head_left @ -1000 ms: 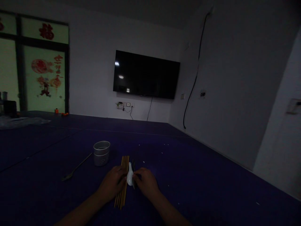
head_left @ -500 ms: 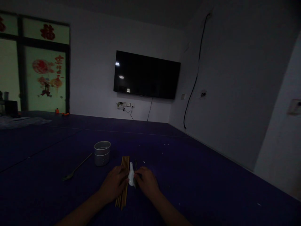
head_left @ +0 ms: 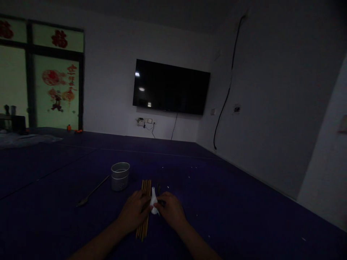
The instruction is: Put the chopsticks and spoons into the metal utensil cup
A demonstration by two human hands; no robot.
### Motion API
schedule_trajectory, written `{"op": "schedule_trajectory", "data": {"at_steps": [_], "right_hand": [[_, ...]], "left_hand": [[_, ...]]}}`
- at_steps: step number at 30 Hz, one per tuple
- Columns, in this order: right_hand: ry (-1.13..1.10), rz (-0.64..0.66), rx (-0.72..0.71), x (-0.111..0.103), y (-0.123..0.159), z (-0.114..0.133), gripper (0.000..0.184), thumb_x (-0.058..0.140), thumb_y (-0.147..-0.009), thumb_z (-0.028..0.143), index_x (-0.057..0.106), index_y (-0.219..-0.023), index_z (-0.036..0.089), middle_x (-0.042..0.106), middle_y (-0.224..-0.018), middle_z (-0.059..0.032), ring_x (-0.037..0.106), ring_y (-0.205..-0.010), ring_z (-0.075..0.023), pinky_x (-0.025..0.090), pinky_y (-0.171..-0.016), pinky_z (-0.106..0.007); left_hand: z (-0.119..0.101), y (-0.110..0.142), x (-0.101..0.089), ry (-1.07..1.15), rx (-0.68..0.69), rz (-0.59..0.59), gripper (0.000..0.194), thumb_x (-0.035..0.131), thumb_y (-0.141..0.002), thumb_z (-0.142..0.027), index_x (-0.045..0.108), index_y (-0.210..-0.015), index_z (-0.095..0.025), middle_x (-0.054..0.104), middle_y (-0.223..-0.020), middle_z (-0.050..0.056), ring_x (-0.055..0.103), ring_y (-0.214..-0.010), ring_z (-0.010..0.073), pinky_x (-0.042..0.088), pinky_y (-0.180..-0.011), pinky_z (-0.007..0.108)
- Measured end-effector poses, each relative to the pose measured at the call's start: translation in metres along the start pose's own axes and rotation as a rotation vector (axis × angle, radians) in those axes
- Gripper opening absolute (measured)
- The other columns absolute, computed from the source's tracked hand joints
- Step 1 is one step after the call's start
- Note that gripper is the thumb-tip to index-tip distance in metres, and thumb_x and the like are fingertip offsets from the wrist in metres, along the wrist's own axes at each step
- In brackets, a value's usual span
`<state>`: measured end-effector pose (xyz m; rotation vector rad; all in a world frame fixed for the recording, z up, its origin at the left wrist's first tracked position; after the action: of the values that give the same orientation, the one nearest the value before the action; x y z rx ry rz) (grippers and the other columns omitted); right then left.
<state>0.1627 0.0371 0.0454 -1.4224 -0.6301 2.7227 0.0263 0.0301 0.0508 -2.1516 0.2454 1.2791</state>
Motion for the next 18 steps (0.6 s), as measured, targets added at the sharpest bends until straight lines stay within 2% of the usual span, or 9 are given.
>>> {"op": "schedule_trajectory", "data": {"at_steps": [6,12,18], "right_hand": [[0.021,0.007,0.001,-0.002,0.000,0.001,0.020,0.056,-0.085,0.023,0.072,-0.097,0.024,0.068,-0.100,-0.0046,0.062,-0.093,-0.0178,0.041,-0.080,-0.024],[0.029,0.010,-0.002,0.000,-0.001,-0.003,0.022,0.054,-0.085,0.022,0.072,-0.096,0.025,0.068,-0.102,-0.0044,0.062,-0.095,-0.0181,0.040,-0.082,-0.025],[0.026,-0.006,0.006,-0.001,0.000,-0.002,0.029,0.053,-0.085,0.020,0.068,-0.109,0.024,0.066,-0.107,-0.0052,0.062,-0.096,-0.0181,0.041,-0.083,-0.025]], "left_hand": [[0.001,-0.001,0.000,0.001,-0.027,-0.018,0.029,0.049,-0.086,-0.034,0.064,-0.108,-0.024,0.060,-0.112,0.008,0.052,-0.108,0.0248,0.040,-0.092,0.038],[0.003,-0.003,0.006,-0.051,-0.086,0.000,0.032,0.047,-0.084,-0.025,0.062,-0.111,-0.022,0.059,-0.113,0.009,0.052,-0.107,0.0241,0.039,-0.093,0.037],[-0.001,-0.005,0.010,-0.135,-0.147,0.015,0.041,0.045,-0.083,-0.023,0.054,-0.123,-0.023,0.056,-0.119,0.011,0.051,-0.107,0.0260,0.038,-0.091,0.040]]}}
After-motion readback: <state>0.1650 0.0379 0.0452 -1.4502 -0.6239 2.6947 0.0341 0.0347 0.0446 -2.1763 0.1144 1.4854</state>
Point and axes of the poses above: each hand's wrist, its own y-axis away from the middle knuckle, its own x-axis out of the palm, z = x × y, the point moved 7 cm from there along -y, towards the middle knuckle
